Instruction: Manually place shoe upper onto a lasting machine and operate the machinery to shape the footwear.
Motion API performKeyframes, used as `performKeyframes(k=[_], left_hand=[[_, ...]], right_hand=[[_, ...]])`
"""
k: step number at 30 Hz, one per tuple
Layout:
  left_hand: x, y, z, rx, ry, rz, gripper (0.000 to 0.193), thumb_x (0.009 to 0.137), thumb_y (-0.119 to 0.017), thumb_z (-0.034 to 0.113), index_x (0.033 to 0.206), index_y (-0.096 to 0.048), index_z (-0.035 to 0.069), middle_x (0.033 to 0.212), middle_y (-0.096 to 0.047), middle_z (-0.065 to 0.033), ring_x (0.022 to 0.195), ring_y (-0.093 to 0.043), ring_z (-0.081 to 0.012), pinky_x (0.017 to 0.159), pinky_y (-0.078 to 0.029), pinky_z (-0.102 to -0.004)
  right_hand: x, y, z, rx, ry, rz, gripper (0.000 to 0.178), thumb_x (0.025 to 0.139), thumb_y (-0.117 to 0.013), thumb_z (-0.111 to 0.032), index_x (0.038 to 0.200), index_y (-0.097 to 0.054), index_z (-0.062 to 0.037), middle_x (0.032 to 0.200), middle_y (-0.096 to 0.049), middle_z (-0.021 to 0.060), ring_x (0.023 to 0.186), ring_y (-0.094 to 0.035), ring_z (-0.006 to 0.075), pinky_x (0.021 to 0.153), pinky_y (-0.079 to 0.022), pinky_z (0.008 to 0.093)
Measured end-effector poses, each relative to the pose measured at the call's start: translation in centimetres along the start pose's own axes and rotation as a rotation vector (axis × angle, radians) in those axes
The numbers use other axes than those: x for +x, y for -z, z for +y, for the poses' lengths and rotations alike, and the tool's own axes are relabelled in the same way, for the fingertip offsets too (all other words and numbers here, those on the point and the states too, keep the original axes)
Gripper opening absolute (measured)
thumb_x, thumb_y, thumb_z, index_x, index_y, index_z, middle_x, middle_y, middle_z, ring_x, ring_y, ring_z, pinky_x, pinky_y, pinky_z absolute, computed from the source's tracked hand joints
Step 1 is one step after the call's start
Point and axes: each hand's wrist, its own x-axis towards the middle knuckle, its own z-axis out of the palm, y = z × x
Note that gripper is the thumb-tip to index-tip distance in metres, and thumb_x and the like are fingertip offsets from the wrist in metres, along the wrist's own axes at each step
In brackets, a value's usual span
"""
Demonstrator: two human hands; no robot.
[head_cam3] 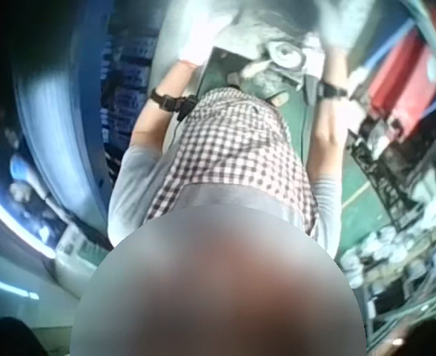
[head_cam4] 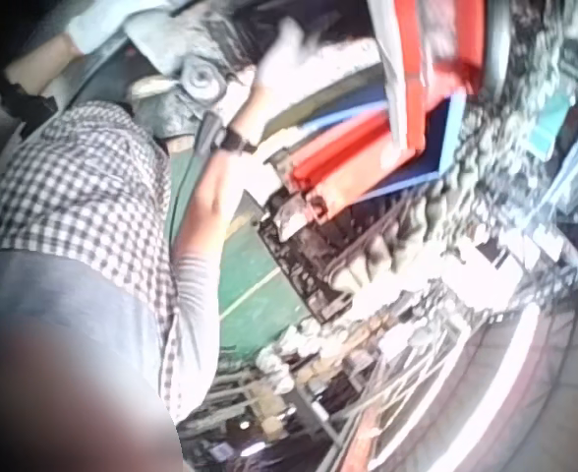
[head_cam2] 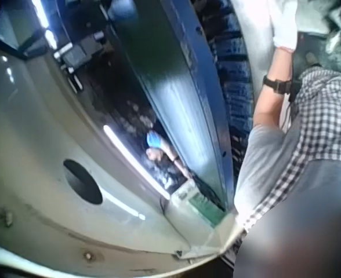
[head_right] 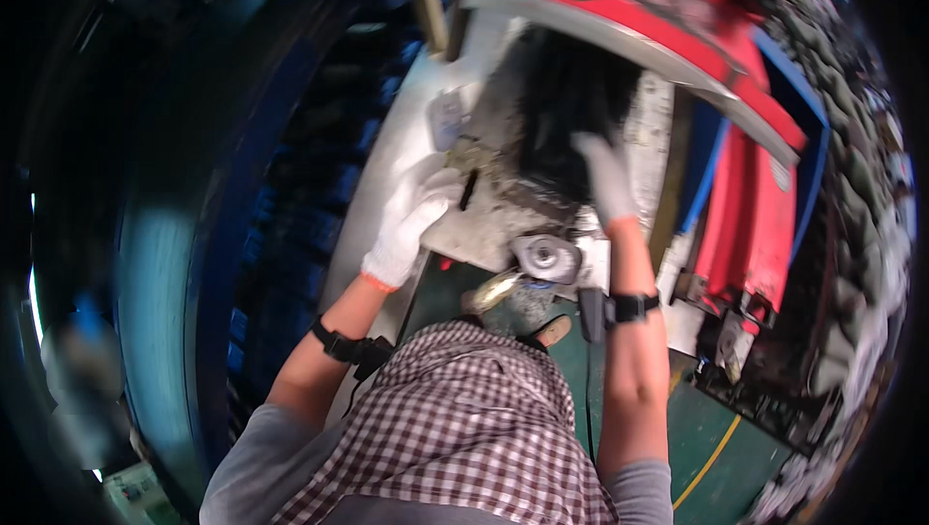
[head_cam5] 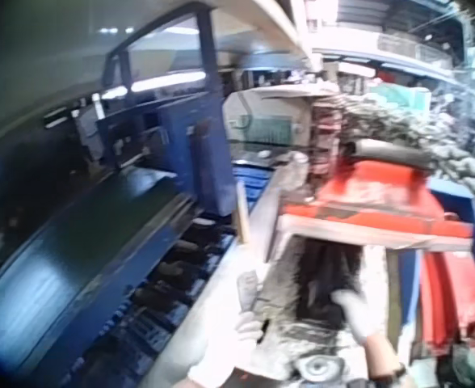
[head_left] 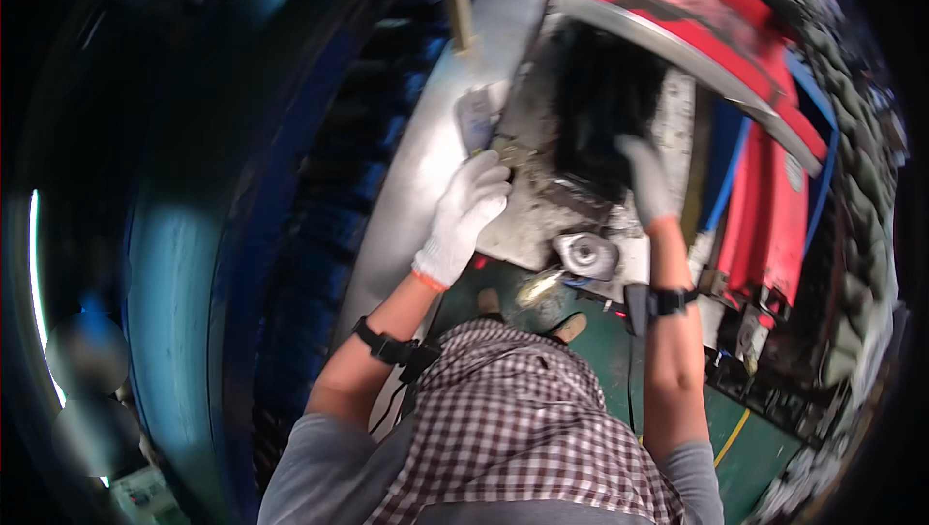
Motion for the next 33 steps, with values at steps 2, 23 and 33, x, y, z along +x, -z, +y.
performKeyframes(k=[2, 23, 33], left_hand=[[-1.6, 1.6, -1.8, -0.266, 0.214, 0.070, 0.070, 0.102, -0.063, 0.024, 0.161, -0.031, 0.003, 0.151, -0.052, -0.0184, 0.135, -0.056, -0.0292, 0.114, -0.043, -0.0395], [-4.6, 31.3, -10.9, -0.473, 0.432, 1.164, 0.053, 0.079, -0.072, 0.051, 0.123, -0.065, 0.023, 0.123, -0.068, -0.0044, 0.119, -0.060, -0.0318, 0.103, -0.043, -0.0637], [-4.5, 45.5, -16.8, -0.264, 0.432, 1.458, 0.049, 0.094, -0.067, 0.048, 0.120, -0.071, 0.007, 0.124, -0.071, -0.0128, 0.113, -0.067, -0.0296, 0.099, -0.053, -0.0417]], right_hand=[[-3.3, -2.1, -0.3, 0.360, -0.061, -0.088, 0.084, 0.091, -0.066, -0.031, 0.160, -0.033, 0.0035, 0.150, -0.054, 0.0175, 0.133, -0.057, 0.0261, 0.113, -0.045, 0.0373], [-14.2, -4.9, 4.0, -1.032, 0.458, 0.189, 0.039, 0.090, -0.070, -0.011, 0.128, -0.070, -0.0037, 0.130, -0.068, 0.0182, 0.130, -0.057, 0.0402, 0.115, -0.042, 0.0488], [-13.8, -5.6, 4.7, -1.128, 0.540, 0.215, 0.031, 0.087, -0.069, -0.009, 0.117, -0.076, -0.0056, 0.111, -0.073, 0.0173, 0.105, -0.067, 0.0371, 0.098, -0.051, 0.0455]])
